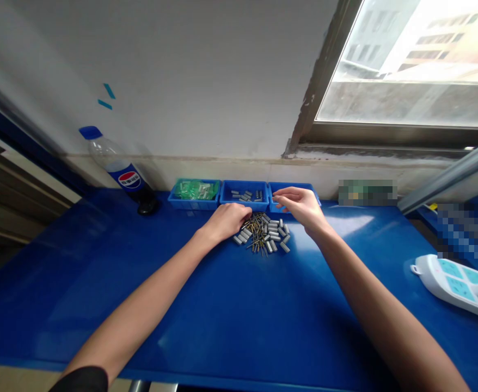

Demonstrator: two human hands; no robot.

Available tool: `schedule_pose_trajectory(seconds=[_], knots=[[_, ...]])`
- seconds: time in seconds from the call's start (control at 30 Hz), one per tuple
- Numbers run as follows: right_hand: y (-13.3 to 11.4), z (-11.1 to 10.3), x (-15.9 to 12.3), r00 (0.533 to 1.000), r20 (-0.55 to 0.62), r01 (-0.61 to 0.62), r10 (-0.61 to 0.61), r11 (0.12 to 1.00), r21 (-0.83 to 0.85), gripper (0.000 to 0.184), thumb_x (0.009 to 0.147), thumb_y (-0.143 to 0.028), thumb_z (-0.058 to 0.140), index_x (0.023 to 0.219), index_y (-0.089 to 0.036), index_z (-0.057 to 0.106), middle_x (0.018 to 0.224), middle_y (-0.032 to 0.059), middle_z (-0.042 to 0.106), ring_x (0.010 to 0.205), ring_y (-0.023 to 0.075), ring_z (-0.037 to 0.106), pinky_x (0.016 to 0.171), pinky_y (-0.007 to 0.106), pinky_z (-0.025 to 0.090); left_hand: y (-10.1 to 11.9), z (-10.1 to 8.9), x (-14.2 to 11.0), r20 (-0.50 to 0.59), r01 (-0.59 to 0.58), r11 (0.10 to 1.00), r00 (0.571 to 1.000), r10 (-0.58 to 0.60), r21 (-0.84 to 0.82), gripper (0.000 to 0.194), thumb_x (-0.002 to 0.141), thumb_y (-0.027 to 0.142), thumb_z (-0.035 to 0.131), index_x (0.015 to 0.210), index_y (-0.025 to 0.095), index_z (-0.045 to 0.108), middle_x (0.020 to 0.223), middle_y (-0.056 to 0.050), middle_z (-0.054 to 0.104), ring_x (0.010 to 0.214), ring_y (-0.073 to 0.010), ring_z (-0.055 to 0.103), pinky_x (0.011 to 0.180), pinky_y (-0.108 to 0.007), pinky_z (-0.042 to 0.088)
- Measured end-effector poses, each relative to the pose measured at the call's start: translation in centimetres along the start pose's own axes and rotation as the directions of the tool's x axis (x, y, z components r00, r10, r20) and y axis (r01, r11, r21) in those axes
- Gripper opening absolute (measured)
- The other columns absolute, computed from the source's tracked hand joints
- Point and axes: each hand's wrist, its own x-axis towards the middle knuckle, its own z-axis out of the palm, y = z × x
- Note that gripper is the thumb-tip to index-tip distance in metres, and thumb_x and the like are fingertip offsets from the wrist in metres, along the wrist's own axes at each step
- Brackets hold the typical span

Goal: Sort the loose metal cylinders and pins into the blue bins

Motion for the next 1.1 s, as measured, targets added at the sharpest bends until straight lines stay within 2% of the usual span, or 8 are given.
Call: schedule_pose_trajectory(seconds=[0.17,0.43,0.67,0.83,1.1], knots=[[0.1,0.1,0.0,1.000,0.007,-0.007,0.007,1.000,0.000,0.032,0.076,-0.041,0.078,0.095,-0.015,0.080,0.087,0.0111,0.080,0.075,0.0221,0.075,0.063,0.030,0.055,0.2,-0.2,-0.1,-0.008,-0.001,1.000,1.000,0.001,0.018,0.025,0.095,0.010,0.056,0.113,0.020,0.071,0.107,-0.010,0.079,0.096,-0.0255,0.076,0.077,-0.029,0.054],[0.0,0.2,-0.1,0.999,0.038,-0.019,0.019,1.000,0.001,0.031,0.076,-0.039,0.078,0.095,-0.016,0.080,0.087,0.0105,0.080,0.076,0.0223,0.075,0.064,0.031,0.056,-0.2,0.6,0.0,-0.043,-0.058,0.998,0.997,0.058,-0.007,0.022,0.096,0.009,0.054,0.104,0.019,0.071,0.095,-0.010,0.078,0.086,-0.0239,0.075,0.072,-0.028,0.053],[-0.3,0.4,-0.3,0.999,0.049,-0.021,0.020,1.000,0.024,0.031,0.074,-0.037,0.079,0.095,-0.015,0.079,0.087,0.0101,0.080,0.075,0.0206,0.074,0.063,0.030,0.055,-0.1,0.7,0.0,-0.042,-0.064,0.998,0.997,0.065,0.022,0.026,0.095,0.006,0.052,0.108,0.019,0.070,0.092,-0.010,0.076,0.086,-0.0237,0.073,0.075,-0.030,0.054],[-0.6,0.5,-0.4,0.999,0.042,-0.024,0.023,0.999,0.024,0.028,0.074,-0.037,0.078,0.092,-0.015,0.079,0.084,0.0097,0.080,0.074,0.0204,0.073,0.064,0.030,0.054,0.1,0.5,0.0,-0.069,-0.063,0.995,0.996,0.058,-0.072,0.023,0.096,0.010,0.057,0.111,0.019,0.071,0.105,-0.010,0.078,0.094,-0.0244,0.075,0.082,-0.031,0.056],[-0.4,0.5,-0.4,0.999,0.051,-0.013,0.012,1.000,0.017,0.028,0.075,-0.039,0.077,0.092,-0.016,0.078,0.086,0.0103,0.080,0.075,0.0215,0.074,0.063,0.031,0.055,0.5,0.6,0.2,-0.057,-0.029,0.991,0.998,0.022,-0.128,0.024,0.091,0.006,0.059,0.106,0.019,0.072,0.104,-0.010,0.079,0.097,-0.0250,0.076,0.080,-0.029,0.056]])
